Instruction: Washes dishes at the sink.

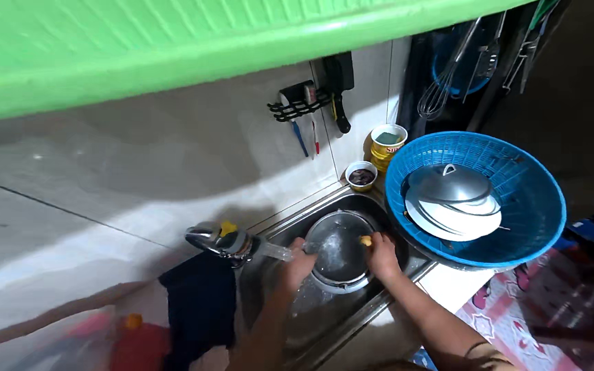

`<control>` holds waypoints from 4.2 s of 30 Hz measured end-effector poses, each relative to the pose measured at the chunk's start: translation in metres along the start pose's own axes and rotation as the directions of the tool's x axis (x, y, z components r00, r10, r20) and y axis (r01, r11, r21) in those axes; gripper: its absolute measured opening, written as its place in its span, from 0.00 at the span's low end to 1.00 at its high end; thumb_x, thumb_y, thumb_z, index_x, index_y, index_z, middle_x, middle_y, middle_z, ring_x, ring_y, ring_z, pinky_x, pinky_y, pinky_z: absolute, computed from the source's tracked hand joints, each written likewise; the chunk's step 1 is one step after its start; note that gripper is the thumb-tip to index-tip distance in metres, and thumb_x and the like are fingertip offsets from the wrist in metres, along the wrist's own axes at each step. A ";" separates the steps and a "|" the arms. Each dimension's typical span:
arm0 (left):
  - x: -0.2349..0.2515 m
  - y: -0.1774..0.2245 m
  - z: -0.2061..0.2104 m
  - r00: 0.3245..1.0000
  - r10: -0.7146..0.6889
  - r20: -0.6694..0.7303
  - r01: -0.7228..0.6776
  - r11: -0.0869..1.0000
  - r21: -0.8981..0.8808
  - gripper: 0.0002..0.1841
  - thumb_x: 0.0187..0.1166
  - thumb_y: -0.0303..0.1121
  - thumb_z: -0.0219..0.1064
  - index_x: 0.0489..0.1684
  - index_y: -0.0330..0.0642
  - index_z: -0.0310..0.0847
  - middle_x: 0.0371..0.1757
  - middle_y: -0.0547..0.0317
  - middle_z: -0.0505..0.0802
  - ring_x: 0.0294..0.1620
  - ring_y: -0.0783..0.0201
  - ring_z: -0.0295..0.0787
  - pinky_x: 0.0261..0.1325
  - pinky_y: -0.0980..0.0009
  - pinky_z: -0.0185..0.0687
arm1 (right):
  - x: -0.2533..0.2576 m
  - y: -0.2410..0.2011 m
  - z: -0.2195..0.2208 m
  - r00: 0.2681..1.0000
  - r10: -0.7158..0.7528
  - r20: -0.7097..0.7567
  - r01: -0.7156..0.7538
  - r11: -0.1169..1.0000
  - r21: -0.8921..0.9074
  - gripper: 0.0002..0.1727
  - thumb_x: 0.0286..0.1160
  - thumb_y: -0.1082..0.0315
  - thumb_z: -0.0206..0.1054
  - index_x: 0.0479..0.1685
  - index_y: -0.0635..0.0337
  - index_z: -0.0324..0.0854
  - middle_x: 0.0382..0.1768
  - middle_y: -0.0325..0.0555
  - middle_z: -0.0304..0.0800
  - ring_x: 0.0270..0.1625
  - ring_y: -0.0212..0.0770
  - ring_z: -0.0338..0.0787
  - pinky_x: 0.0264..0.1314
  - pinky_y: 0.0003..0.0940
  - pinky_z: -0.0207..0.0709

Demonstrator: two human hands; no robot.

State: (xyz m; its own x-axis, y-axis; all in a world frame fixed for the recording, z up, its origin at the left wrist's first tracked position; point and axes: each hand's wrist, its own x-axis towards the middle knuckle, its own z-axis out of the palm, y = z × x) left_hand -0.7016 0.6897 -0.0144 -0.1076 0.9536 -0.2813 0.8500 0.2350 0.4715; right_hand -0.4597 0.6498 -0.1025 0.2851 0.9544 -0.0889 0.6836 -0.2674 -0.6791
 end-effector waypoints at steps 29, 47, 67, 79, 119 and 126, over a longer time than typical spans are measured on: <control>-0.126 0.040 -0.057 0.888 -0.416 -0.199 -0.069 0.307 -0.949 0.25 0.69 0.13 0.58 0.68 0.35 0.65 0.52 0.47 0.80 0.45 0.61 0.78 0.43 0.62 0.81 | -0.055 0.005 0.006 0.881 -0.432 0.190 0.442 0.897 -0.007 0.35 0.79 0.38 0.64 0.85 0.36 0.66 0.75 0.36 0.83 0.78 0.42 0.81 0.90 0.71 0.54; -0.144 -0.033 -0.071 0.780 -0.587 -0.217 -0.036 0.304 -0.952 0.27 0.65 0.11 0.60 0.67 0.35 0.66 0.49 0.46 0.82 0.42 0.59 0.81 0.37 0.60 0.83 | -0.002 0.037 0.034 0.823 -0.415 0.389 0.554 0.738 -0.386 0.32 0.65 0.26 0.66 0.64 0.32 0.81 0.67 0.50 0.85 0.69 0.66 0.82 0.65 0.85 0.66; -0.089 -0.087 -0.039 0.894 -0.365 -0.259 0.019 0.610 -0.792 0.20 0.64 0.11 0.64 0.56 0.31 0.71 0.66 0.44 0.89 0.58 0.55 0.90 0.52 0.58 0.89 | -0.017 -0.111 0.064 0.712 -0.575 0.402 0.604 0.794 0.066 0.25 0.78 0.51 0.65 0.74 0.43 0.77 0.68 0.41 0.87 0.71 0.43 0.85 0.78 0.52 0.77; -0.026 -0.112 -0.046 0.949 -0.154 -0.276 -0.033 0.820 -0.571 0.21 0.91 0.44 0.54 0.64 0.33 0.76 0.59 0.45 0.86 0.60 0.58 0.84 0.64 0.59 0.81 | -0.004 -0.121 0.176 0.513 -0.414 0.751 0.739 0.659 -0.141 0.30 0.78 0.66 0.65 0.82 0.57 0.70 0.85 0.68 0.63 0.84 0.75 0.66 0.79 0.74 0.67; -0.025 -0.103 -0.010 0.920 -0.168 -0.355 -0.113 0.751 -0.650 0.22 0.92 0.41 0.45 0.67 0.58 0.89 0.65 0.70 0.93 0.67 0.71 0.87 0.74 0.61 0.81 | -0.023 -0.147 0.196 0.543 -0.693 0.474 0.672 0.697 0.250 0.23 0.59 0.48 0.79 0.53 0.49 0.91 0.54 0.41 0.95 0.60 0.40 0.91 0.69 0.51 0.84; -0.025 -0.086 -0.007 0.933 -0.105 -0.344 -0.122 0.808 -0.577 0.22 0.92 0.41 0.45 0.70 0.63 0.87 0.70 0.75 0.90 0.72 0.73 0.84 0.77 0.61 0.77 | 0.024 -0.081 0.215 0.488 -0.617 0.618 0.839 0.525 -0.139 0.18 0.77 0.65 0.64 0.64 0.56 0.84 0.70 0.51 0.85 0.76 0.55 0.80 0.79 0.59 0.74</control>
State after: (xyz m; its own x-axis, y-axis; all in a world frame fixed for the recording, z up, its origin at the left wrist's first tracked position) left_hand -0.7757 0.6473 -0.0422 -0.3675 0.9297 -0.0243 0.4024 0.1825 0.8971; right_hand -0.6523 0.7228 -0.2063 -0.6973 0.7129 -0.0746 0.6918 0.6421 -0.3303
